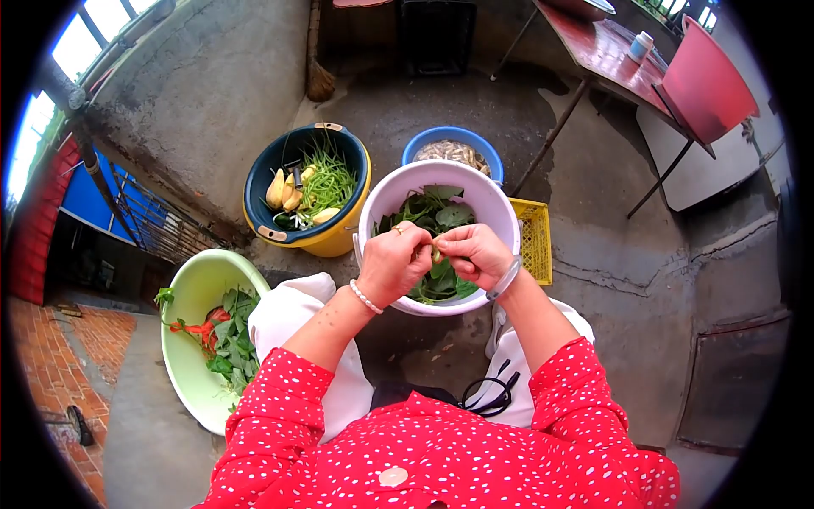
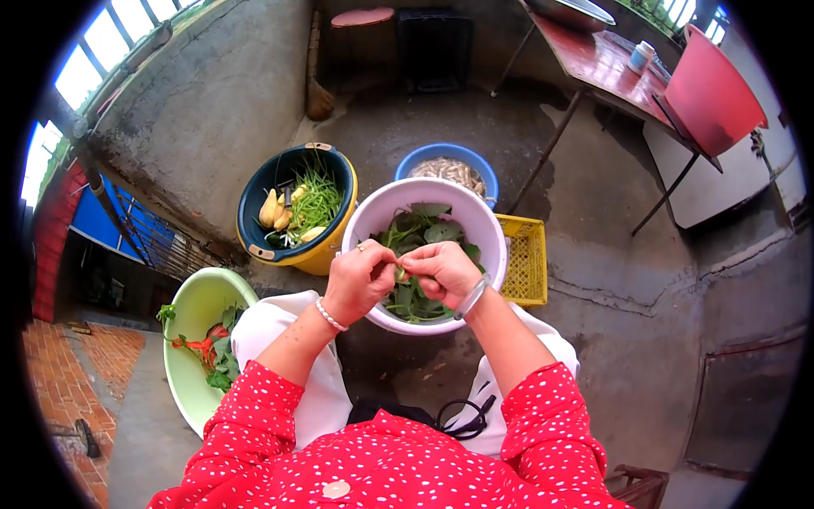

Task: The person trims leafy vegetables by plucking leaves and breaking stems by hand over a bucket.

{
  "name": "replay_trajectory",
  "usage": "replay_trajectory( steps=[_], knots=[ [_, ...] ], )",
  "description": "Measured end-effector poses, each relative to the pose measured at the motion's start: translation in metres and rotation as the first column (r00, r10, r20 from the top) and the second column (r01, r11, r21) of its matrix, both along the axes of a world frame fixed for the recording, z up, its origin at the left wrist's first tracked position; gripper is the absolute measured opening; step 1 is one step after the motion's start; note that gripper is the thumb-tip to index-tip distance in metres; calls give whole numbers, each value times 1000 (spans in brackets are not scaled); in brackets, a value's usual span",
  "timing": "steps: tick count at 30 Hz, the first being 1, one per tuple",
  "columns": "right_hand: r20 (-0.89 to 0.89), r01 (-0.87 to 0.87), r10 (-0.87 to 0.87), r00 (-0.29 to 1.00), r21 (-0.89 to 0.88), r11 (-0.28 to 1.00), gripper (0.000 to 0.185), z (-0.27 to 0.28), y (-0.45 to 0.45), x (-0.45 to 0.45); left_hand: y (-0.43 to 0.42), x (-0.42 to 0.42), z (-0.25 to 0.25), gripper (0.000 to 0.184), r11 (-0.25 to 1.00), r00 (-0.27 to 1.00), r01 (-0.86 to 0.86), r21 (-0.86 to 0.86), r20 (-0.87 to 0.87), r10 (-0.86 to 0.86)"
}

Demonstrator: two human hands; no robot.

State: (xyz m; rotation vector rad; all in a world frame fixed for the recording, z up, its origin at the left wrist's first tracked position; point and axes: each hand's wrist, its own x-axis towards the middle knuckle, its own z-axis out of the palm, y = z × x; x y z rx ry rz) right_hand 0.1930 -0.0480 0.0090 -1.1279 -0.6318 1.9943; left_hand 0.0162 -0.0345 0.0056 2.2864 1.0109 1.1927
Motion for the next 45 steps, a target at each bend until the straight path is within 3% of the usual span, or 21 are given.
replay_trajectory(
  steps=[6, 7, 12, 13, 14, 15, 17, 19, 20, 22, 23, 26, 31, 33, 35, 38, 39, 40, 43, 45],
  knots=[
    [-4, -37, 37, 999, 12, 999, 13, 7, -1, -1, 11, -24, 16, 2, 981, 988, -130, -143, 59, 140],
    [-5, -41, 41, 999, 16, 999, 13, 7, -1, -1, 16, -35, 18, 2, 985, 986, -152, -77, 61, 157],
    [-28, -35, 35, 999, -7, 999, 18, 8, -1, 2, 22, -135, 32, 7, 906, 914, -370, -203, 92, 394],
    [-33, -37, 37, 999, -7, 999, 19, 6, 0, 3, 20, -164, 26, 9, 878, 886, -419, -232, 108, 451],
    [-39, -39, 39, 998, -9, 999, 20, 3, 0, 4, 12, -192, 21, 12, 823, 851, -431, -368, 137, 507],
    [-45, -21, 22, 999, 2, 1000, 19, 0, 0, 3, 7, -228, 4, 16, 775, 813, -521, -357, 67, 578],
    [-58, 15, -13, 998, 24, 1000, 18, -5, -1, 0, -19, -293, -25, 24, 562, 694, -679, -472, -161, 702],
    [-79, 47, -46, 996, 14, 999, 16, -3, -2, -2, -54, -351, -70, 26, 518, 509, -835, -186, -618, 599],
    [-90, 61, -60, 994, 9, 998, 16, -1, -2, -4, -87, -380, -104, 24, 595, 433, -803, -4, -690, 580],
    [-144, 60, -67, 987, -52, 997, 22, -7, 1, -2, -127, -413, -128, 28, 469, 297, -875, -117, -896, 330],
    [-171, 58, -72, 983, -83, 995, 26, -10, 2, -1, -136, -419, -127, 33, 157, 326, -936, -315, -944, 48],
    [-208, 103, -119, 971, -88, 991, 42, -17, 3, -3, -166, -426, -138, 33, 6, 127, -992, -126, -991, 37],
    [-239, 183, -209, 948, -128, 975, 48, -15, 5, -4, -102, -399, -98, 27, 125, 121, -988, -96, -969, 215],
    [-269, 207, -233, 935, -124, 970, 49, -17, 6, -2, -75, -366, -71, 20, 403, 72, -915, 36, -966, 250],
    [-305, 240, -268, 914, -125, 963, 51, -17, 7, -2, -43, -329, -47, 18, 541, 98, -832, 123, -927, 362],
    [-328, 274, -296, 897, -113, 955, 53, -15, 7, -2, 16, -261, -14, 23, 594, 375, -796, -118, -866, 330],
    [-343, 278, -298, 891, -106, 955, 54, -14, 7, -2, 21, -228, -5, 18, 777, 641, -624, -79, -620, 452],
    [-358, 282, -298, 885, -99, 954, 55, -12, 7, -3, 26, -188, 8, 14, 841, 774, -536, -70, -437, 457],
    [-402, 285, -288, 869, -69, 956, 58, -14, 8, -2, 17, -79, 39, 15, 903, 947, -293, -314, -226, 229],
    [-422, 286, -281, 862, -51, 957, 60, -17, 7, 0, 7, -28, 40, 21, 932, 953, -199, -303, -282, 111]
  ],
)
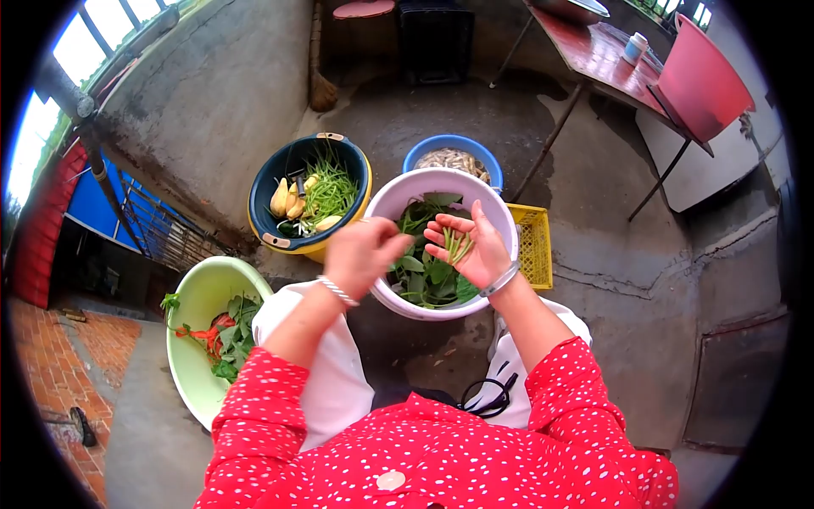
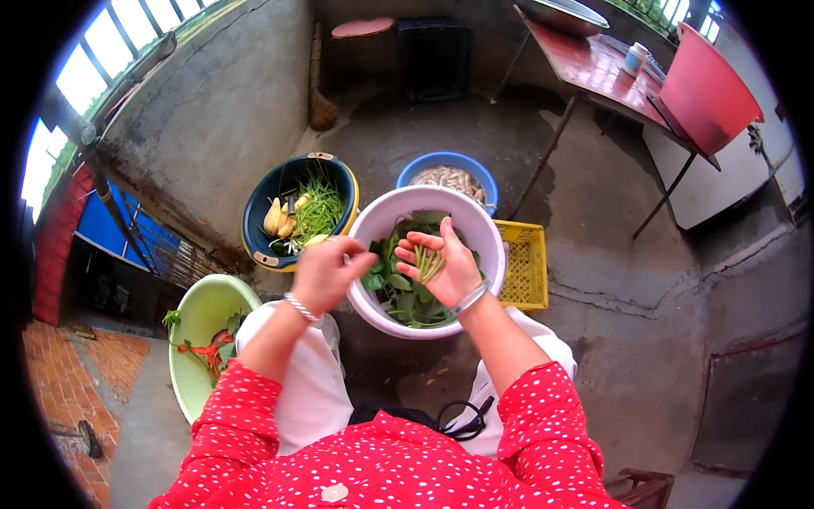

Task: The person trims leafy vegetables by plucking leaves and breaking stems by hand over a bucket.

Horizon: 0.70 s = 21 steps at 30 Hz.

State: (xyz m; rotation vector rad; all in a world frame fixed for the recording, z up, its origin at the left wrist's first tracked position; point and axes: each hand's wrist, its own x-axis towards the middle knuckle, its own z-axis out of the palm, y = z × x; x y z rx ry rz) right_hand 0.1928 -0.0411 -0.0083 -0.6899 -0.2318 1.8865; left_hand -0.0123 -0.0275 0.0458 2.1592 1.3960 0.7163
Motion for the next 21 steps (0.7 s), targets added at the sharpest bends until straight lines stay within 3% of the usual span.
replay_trajectory(
  steps=[2, 5, 8, 12, 15, 21],
  knots=[
    [-11, 1, -1, 1000, 16, 1000, 61, -2, -1, 0, -7, 37, -11, 31, 998, 986, -6, 66, -165, 17],
    [-27, 54, -54, 998, -7, 999, 58, -3, -4, -3, -7, 65, -12, 39, 991, 989, 8, -132, -148, -28],
    [-10, 80, -80, 997, -8, 997, 57, -3, -5, -4, -4, 76, -29, 39, 995, 981, 3, -98, -194, -22],
    [14, 90, -90, 996, -18, 996, 56, -1, -5, -7, -3, 79, -29, 34, 962, 996, 84, -259, 22, -81],
    [11, 84, -84, 996, 19, 996, 54, -3, -4, -10, 1, 78, -43, 32, 965, 986, 142, -222, 113, -119],
    [65, 72, -73, 995, 15, 997, 47, -8, -5, -17, 7, 72, -61, 23, 952, 968, 246, -182, 102, -230]
  ],
)
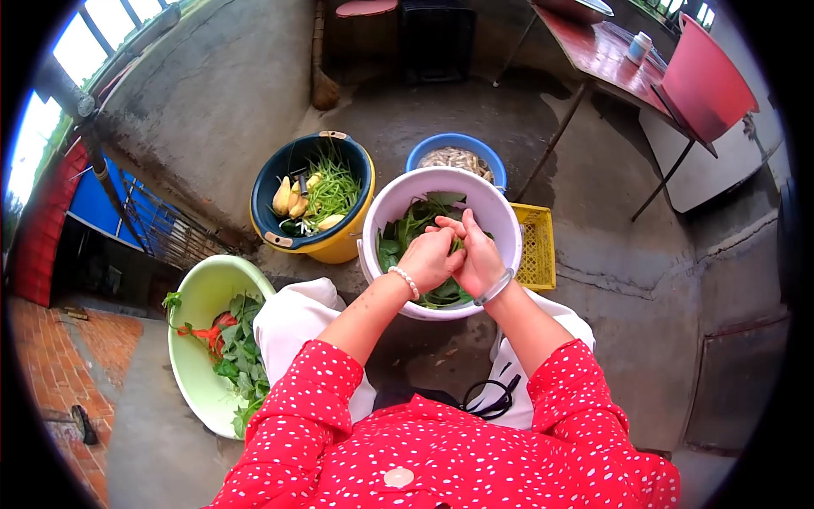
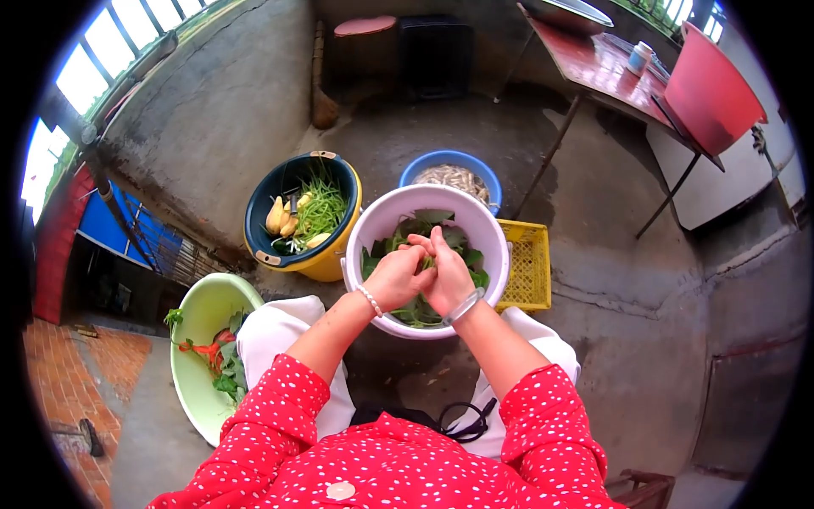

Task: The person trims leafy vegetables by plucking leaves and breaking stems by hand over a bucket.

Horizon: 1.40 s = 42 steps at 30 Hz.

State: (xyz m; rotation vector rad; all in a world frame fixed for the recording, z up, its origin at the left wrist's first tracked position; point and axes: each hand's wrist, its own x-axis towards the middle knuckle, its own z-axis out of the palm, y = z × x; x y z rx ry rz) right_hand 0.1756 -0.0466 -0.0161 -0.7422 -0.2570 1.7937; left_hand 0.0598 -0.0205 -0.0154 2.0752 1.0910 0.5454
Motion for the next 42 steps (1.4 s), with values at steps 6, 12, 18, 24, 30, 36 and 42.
replay_trajectory(
  steps=[6, 12, 18, 24, 30, 36, 42],
  knots=[
    [158, -89, 88, 983, -1, 996, 45, -13, -1, -4, 8, -13, -2, 17, 977, 994, 20, -213, 110, 3],
    [305, -34, 43, 951, -34, 999, 39, 1, -2, -1, 50, -57, 7, 11, 705, 884, -169, -688, 211, 417],
    [323, -3, -6, 946, 25, 1000, 36, 5, 1, 6, 125, -136, 30, 52, 607, 778, -377, -700, 116, 617],
    [344, 32, -51, 937, 61, 998, 31, 11, 6, 13, 157, -168, 20, 18, 646, 725, -582, -494, 45, 687],
    [354, 112, -138, 925, 93, 989, 26, 28, 11, 29, 131, -113, -17, 10, 844, 862, -486, -226, 37, 506],
    [348, 178, -210, 914, 120, 977, 22, 37, 14, 49, 101, -59, -103, 21, 966, 961, -219, -134, -203, 189],
    [378, 218, -250, 891, 126, 968, 19, 43, 15, 56, 82, -26, -139, 53, 971, 825, -120, -205, -565, -17]
  ],
)
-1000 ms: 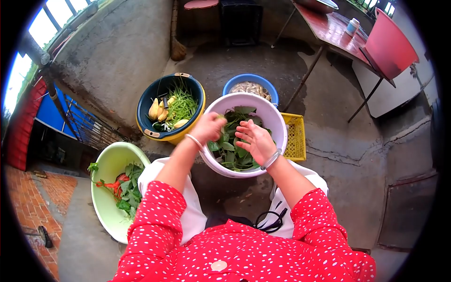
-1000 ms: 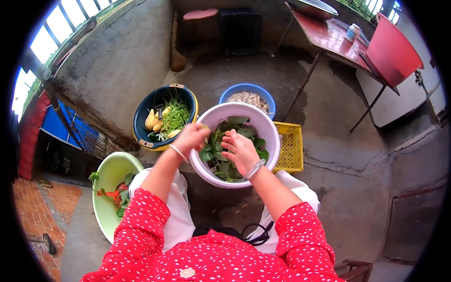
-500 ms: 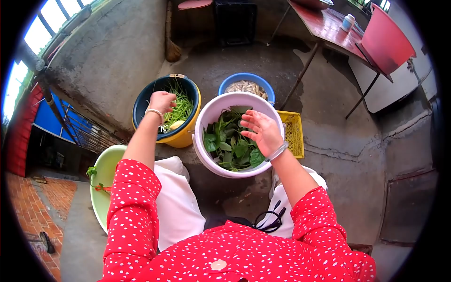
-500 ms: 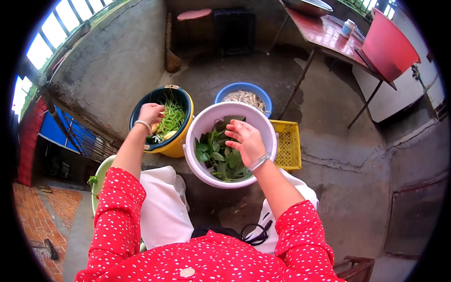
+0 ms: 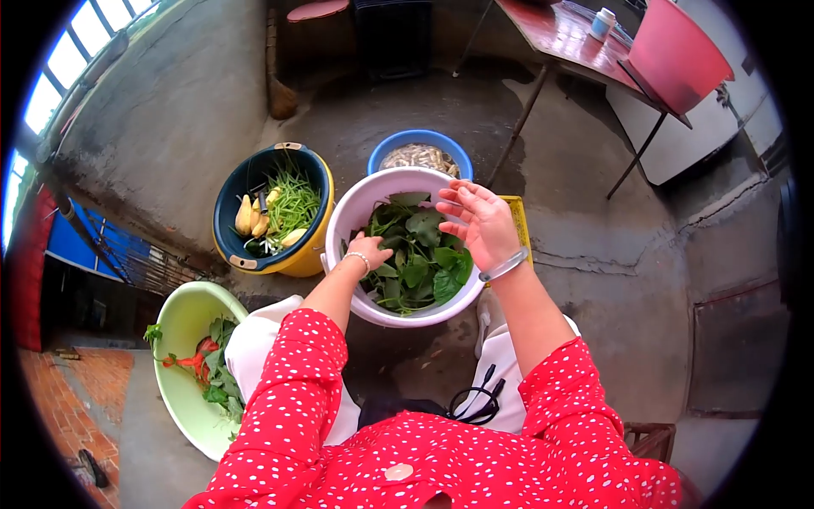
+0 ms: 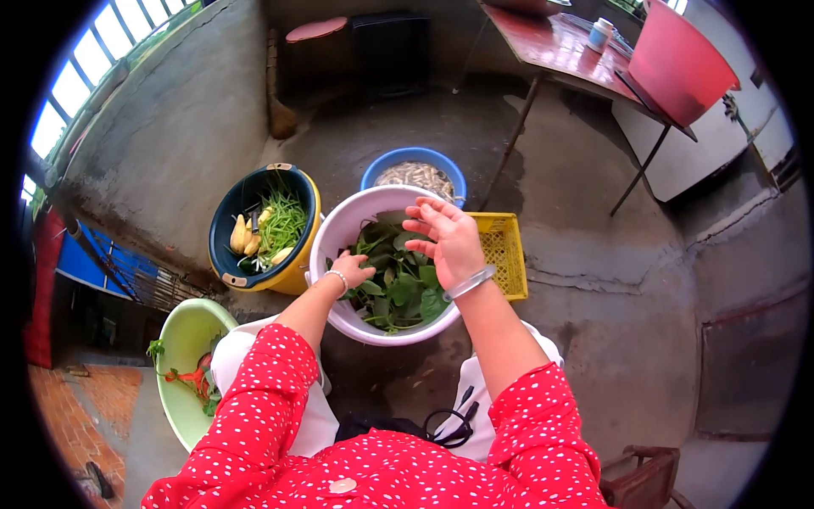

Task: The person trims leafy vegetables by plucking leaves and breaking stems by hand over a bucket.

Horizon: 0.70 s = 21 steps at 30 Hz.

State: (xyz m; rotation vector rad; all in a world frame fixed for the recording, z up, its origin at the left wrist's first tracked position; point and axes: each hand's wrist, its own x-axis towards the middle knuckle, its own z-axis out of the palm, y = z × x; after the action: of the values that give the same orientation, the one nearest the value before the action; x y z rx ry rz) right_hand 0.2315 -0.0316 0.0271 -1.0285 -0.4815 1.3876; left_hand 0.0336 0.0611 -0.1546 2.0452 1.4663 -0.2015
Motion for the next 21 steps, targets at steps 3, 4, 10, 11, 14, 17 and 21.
replay_trajectory(
  steps=[3, 4, 10, 11, 14, 17, 21],
  knots=[
    [10, -1, 1, 1000, 6, 1000, 20, 0, 0, 3, 0, 1, -24, 68, 975, 991, -130, -178, 13, 134],
    [12, -1, 1, 1000, 9, 1000, 20, 0, 0, 4, -4, 0, -20, 69, 966, 983, -169, -196, 34, 179],
    [27, -12, 11, 1000, 20, 1000, 19, 1, -1, 1, -7, -13, 0, 47, 982, 936, -185, -40, 298, 188],
    [28, -14, 13, 1000, 17, 1000, 18, 1, -1, 1, -5, -16, 3, 38, 980, 924, -197, 7, 335, 184],
    [33, -22, 22, 999, 8, 1000, 18, 0, 0, -1, -2, -23, 29, 30, 975, 900, -221, 25, 391, 194],
    [43, -29, 29, 999, 0, 1000, 17, -2, 0, -1, 4, -30, 60, 27, 957, 802, -268, -113, 524, 287],
    [64, -86, 87, 994, -23, 996, 17, -5, 1, 0, 9, -51, 105, 18, 914, 609, -331, -234, 688, 396]
  ],
)
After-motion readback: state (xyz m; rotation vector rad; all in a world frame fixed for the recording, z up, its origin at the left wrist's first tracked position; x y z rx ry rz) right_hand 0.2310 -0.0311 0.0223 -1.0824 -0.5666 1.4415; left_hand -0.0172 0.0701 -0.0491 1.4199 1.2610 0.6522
